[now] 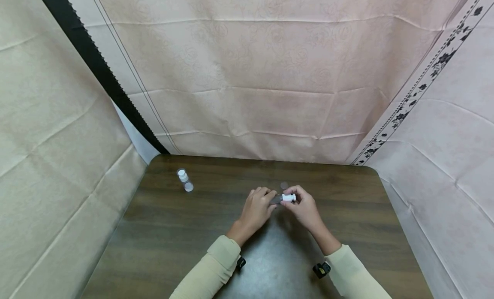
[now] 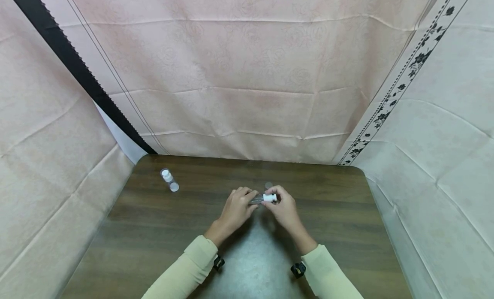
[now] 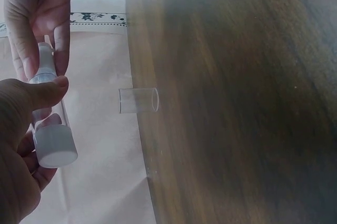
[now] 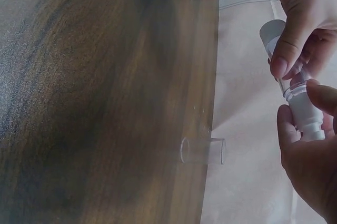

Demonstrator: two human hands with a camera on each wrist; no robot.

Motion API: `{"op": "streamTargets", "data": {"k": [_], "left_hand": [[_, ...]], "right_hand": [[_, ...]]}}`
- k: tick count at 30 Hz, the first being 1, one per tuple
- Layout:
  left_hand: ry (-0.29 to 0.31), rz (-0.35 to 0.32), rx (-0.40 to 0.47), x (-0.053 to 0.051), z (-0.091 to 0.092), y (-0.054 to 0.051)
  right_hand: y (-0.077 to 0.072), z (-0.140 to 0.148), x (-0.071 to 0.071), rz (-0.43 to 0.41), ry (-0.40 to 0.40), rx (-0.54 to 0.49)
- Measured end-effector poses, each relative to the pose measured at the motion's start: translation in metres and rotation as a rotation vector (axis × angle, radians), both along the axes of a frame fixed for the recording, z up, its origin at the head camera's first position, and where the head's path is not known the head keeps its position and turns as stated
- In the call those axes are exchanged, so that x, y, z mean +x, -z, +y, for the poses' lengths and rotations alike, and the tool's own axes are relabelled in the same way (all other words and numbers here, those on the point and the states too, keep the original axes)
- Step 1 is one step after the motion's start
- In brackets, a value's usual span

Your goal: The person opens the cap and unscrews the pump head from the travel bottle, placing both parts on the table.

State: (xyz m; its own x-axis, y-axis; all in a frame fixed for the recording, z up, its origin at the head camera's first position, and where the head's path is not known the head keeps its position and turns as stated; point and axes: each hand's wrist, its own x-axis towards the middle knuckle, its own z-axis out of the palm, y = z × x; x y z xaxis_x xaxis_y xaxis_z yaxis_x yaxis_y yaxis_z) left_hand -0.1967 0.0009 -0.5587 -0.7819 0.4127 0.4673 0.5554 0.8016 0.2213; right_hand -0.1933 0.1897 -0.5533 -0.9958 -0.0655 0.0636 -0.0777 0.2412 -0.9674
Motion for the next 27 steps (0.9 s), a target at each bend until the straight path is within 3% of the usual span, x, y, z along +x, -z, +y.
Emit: {"op": "streamTargets", "data": {"k": [10,27], "left_hand": [[-0.021,-0.032,0.025,0.0012,0.0007,0.0007],[-0.070,-0.109,0.083,0.0008,0.0054,0.0004]], "right_hand": [[0.0000,-0.0016,0.0010,-0.028,0.040,-0.067],[0.0036,-0.0077,0.0004,0.040,0.127,-0.108]]}}
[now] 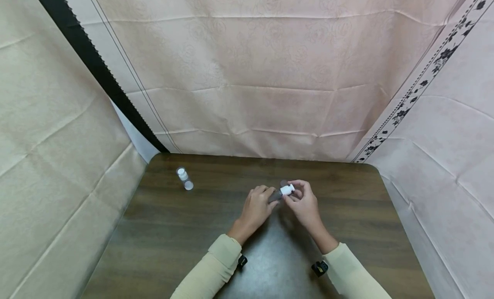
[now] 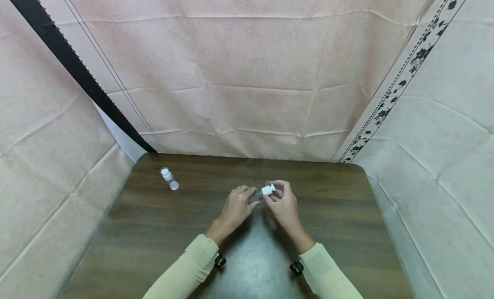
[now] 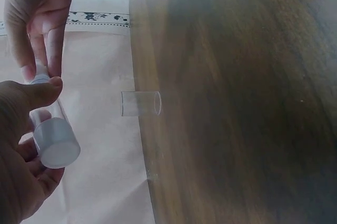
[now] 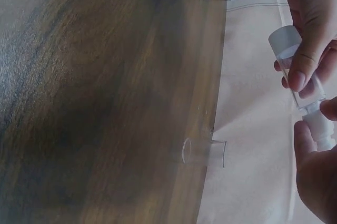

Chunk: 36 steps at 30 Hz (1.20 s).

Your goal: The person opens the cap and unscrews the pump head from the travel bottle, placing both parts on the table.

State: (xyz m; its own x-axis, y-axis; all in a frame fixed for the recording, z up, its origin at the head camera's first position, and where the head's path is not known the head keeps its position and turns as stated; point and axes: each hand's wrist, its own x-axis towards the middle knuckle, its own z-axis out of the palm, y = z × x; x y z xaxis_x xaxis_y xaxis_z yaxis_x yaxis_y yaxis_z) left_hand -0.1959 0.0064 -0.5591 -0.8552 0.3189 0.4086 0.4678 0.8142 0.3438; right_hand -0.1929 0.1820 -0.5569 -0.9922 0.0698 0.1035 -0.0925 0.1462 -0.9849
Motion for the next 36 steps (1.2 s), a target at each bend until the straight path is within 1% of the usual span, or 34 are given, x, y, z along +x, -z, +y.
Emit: {"op": "streamTargets", "data": {"k": [2,4,6,9,13,16,21,23,26,31,36], "left_hand": [[0.001,-0.012,0.011,0.000,0.000,-0.001],[0.004,-0.024,0.027,-0.001,0.001,-0.003],[0.010,-0.034,0.048,-0.001,0.001,-0.004],[0.026,-0.048,0.096,-0.003,0.001,-0.006],[0.060,-0.070,0.163,-0.005,0.001,-0.007],[0.086,-0.105,0.204,-0.007,-0.001,-0.008],[0.139,-0.198,0.285,-0.009,-0.004,-0.011],[0.166,-0.236,0.320,-0.010,-0.005,-0.012],[0.199,-0.312,0.375,-0.011,-0.007,-0.013],[0.224,-0.447,0.445,-0.013,-0.009,-0.016],[0.233,-0.532,0.456,-0.013,-0.012,-0.019]], "right_hand": [[-0.001,-0.001,0.000,0.016,0.019,0.027],[-0.003,-0.002,0.001,0.054,0.036,0.061],[-0.006,-0.004,0.003,0.115,0.043,0.097],[-0.019,-0.008,0.009,0.223,0.045,0.136],[-0.034,-0.011,0.017,0.325,0.047,0.168],[-0.034,-0.011,0.018,0.376,0.042,0.173],[-0.030,-0.008,0.017,0.440,0.004,0.137],[-0.026,-0.006,0.015,0.465,-0.011,0.118],[-0.016,-0.002,0.009,0.494,-0.036,0.079],[0.000,0.005,0.002,0.517,-0.067,0.032],[0.003,0.008,0.003,0.523,-0.081,-0.001]]}}
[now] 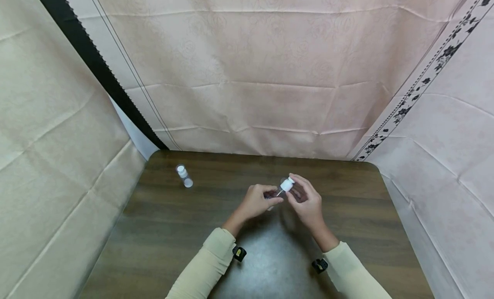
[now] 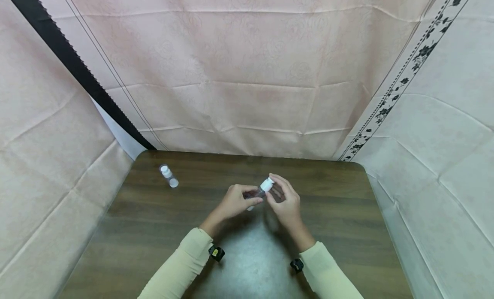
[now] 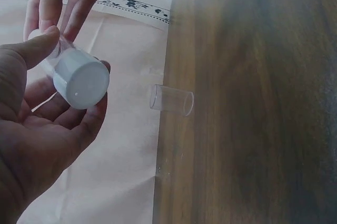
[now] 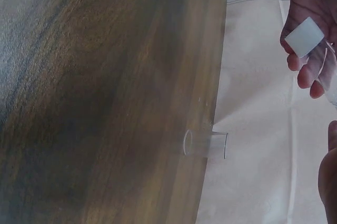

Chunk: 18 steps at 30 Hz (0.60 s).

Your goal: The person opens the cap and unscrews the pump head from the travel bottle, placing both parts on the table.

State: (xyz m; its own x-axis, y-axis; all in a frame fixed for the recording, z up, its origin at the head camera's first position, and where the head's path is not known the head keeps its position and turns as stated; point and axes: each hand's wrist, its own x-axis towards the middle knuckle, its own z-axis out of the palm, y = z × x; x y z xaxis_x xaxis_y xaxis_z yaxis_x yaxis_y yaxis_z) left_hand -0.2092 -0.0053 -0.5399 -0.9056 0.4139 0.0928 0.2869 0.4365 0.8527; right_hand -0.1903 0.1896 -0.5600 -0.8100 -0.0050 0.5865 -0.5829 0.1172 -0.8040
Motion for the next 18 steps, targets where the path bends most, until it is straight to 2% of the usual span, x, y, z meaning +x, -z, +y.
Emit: {"op": "streamTargets", "data": {"k": [4,12,15,18], "left_hand": [[0.020,-0.040,-0.005,-0.0006,-0.0014,-0.0021],[0.104,-0.110,0.058,-0.0036,-0.0055,-0.0047],[0.147,-0.143,0.077,-0.0037,-0.0072,-0.0049],[0.154,-0.157,0.085,-0.0028,-0.0092,-0.0049]], "right_hand": [[0.0001,0.0003,0.0013,-0.013,-0.014,-0.024],[0.0006,-0.0005,0.0030,-0.033,-0.067,-0.102],[-0.0022,-0.0002,0.0038,-0.022,-0.056,-0.136],[-0.0049,0.0024,0.0036,-0.034,-0.030,-0.161]]}}
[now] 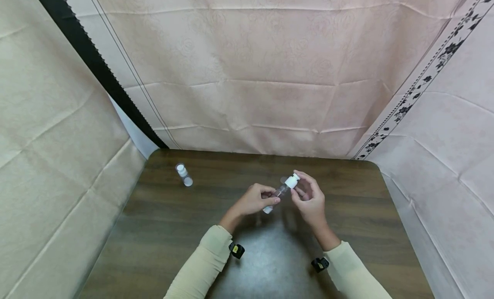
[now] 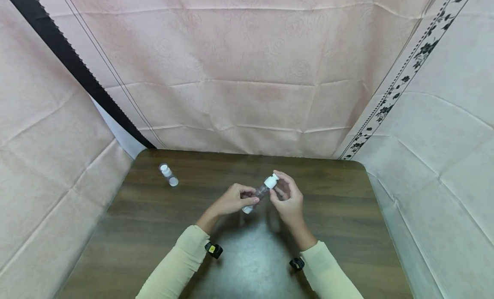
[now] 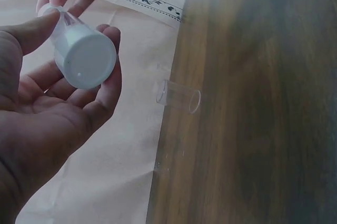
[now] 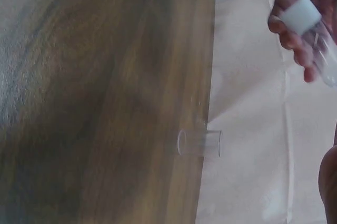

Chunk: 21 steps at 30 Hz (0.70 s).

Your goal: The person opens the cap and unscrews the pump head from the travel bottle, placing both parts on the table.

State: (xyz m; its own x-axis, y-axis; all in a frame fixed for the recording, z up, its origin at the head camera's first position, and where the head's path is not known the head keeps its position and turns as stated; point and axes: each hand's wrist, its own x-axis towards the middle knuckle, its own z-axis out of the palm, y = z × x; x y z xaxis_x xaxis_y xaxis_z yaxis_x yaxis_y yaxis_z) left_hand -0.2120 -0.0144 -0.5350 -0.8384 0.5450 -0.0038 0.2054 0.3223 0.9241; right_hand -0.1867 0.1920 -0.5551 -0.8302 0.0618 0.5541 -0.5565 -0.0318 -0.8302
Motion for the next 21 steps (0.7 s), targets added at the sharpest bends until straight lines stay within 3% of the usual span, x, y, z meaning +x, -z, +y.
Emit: {"op": "streamTargets", "data": {"k": [14,21], "left_hand": [[-0.199,0.104,0.015,-0.001,-0.009,0.006],[-0.250,0.135,-0.011,-0.002,-0.017,0.009]], "right_hand": [[-0.002,0.015,-0.009,-0.096,0.019,0.013],[-0.002,0.026,-0.019,-0.114,0.020,0.036]]}}
